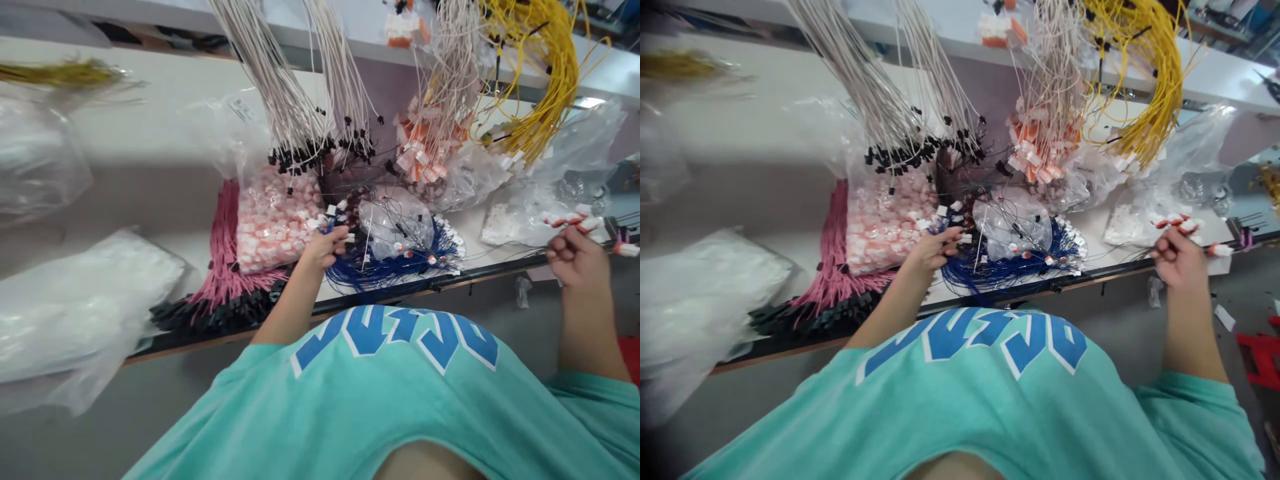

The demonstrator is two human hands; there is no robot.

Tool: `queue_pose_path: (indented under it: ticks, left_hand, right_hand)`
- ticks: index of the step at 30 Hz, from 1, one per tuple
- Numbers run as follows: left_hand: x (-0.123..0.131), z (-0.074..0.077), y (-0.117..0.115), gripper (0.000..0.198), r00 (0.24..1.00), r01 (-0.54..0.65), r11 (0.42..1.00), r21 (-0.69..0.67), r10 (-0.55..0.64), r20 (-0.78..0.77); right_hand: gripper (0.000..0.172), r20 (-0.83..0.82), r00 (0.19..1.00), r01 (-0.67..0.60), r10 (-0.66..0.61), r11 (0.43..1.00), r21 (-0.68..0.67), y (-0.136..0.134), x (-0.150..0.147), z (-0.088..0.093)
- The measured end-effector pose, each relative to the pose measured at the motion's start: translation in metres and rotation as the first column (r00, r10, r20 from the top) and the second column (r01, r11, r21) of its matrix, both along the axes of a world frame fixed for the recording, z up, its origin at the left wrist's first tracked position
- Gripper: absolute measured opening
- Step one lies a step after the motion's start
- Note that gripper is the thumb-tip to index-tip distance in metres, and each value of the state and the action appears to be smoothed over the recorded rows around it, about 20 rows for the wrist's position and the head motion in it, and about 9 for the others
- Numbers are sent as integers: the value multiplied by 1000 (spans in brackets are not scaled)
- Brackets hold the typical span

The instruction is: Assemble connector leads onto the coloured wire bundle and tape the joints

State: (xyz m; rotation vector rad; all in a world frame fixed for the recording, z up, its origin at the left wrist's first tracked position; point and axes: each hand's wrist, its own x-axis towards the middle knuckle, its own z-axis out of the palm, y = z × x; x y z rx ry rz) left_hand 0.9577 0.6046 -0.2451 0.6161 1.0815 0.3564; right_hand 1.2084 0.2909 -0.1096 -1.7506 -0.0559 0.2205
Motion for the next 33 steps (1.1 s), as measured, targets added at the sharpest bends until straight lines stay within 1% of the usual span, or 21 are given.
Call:
queue_pose_path:
  ticks: [1,2,3,4,5,7,9,10,11,14,17,20,21,22,23,24,26,28,31,33]
  left_hand:
    - [-10,4,0,22,1000,1,1000,-7,-1,8]
    - [-19,9,-2,22,999,7,1000,-18,-7,37]
    - [-26,14,-4,22,997,13,1000,-28,-11,82]
    - [-32,20,-9,21,991,21,999,-34,-16,136]
    - [-35,26,-16,20,981,32,999,-36,-25,191]
    - [-35,37,-33,15,960,65,998,-26,-55,276]
    - [-29,46,-52,8,939,97,995,-15,-87,333]
    - [-25,48,-60,5,929,104,994,-13,-93,359]
    - [-21,50,-68,8,919,107,994,-15,-93,383]
    - [-15,52,-82,28,897,109,994,-28,-86,434]
    - [-17,49,-90,44,877,113,994,8,-104,469]
    - [-19,41,-95,40,882,116,987,114,-155,444]
    - [-20,39,-97,39,897,101,985,139,-151,415]
    - [-20,36,-99,38,915,73,985,154,-128,384]
    - [-21,35,-100,36,930,38,986,160,-94,355]
    - [-21,34,-101,33,941,0,987,162,-54,334]
    - [-23,35,-102,27,949,-63,985,159,10,315]
    - [-25,38,-102,22,950,-89,985,147,40,309]
    - [-29,43,-101,21,946,-103,987,120,60,320]
    - [-31,44,-101,21,940,-104,989,104,64,334]
  right_hand:
    - [25,-56,998,-19,20,1000,21,6,-1,1]
    - [27,-105,992,-65,70,997,51,13,-4,2]
    - [27,-145,977,-147,157,986,84,23,-10,1]
    - [27,-171,946,-258,275,959,114,35,-18,0]
    - [28,-187,896,-383,403,914,137,48,-28,-3]
    - [32,-238,737,-608,632,775,173,74,-50,-12]
    - [30,-231,591,-753,773,631,186,97,-72,-23]
    - [28,-215,534,-802,818,570,178,107,-80,-29]
    - [26,-201,482,-842,853,514,165,115,-87,-34]
    - [22,-204,350,-920,914,377,108,133,-98,-46]
    - [22,-240,198,-967,950,229,110,146,-105,-55]
    - [19,-265,53,-985,963,95,146,156,-116,-65]
    - [19,-269,23,-987,963,65,150,159,-120,-68]
    - [19,-271,12,-987,962,54,148,161,-125,-71]
    - [20,-272,22,-988,962,63,143,163,-130,-74]
    - [21,-272,47,-987,961,87,137,164,-134,-77]
    - [25,-269,114,-978,956,155,138,166,-142,-81]
    - [28,-263,142,-964,954,194,180,165,-149,-82]
    - [29,-253,145,-943,957,211,258,163,-155,-84]
    - [28,-256,158,-928,954,232,292,161,-158,-86]
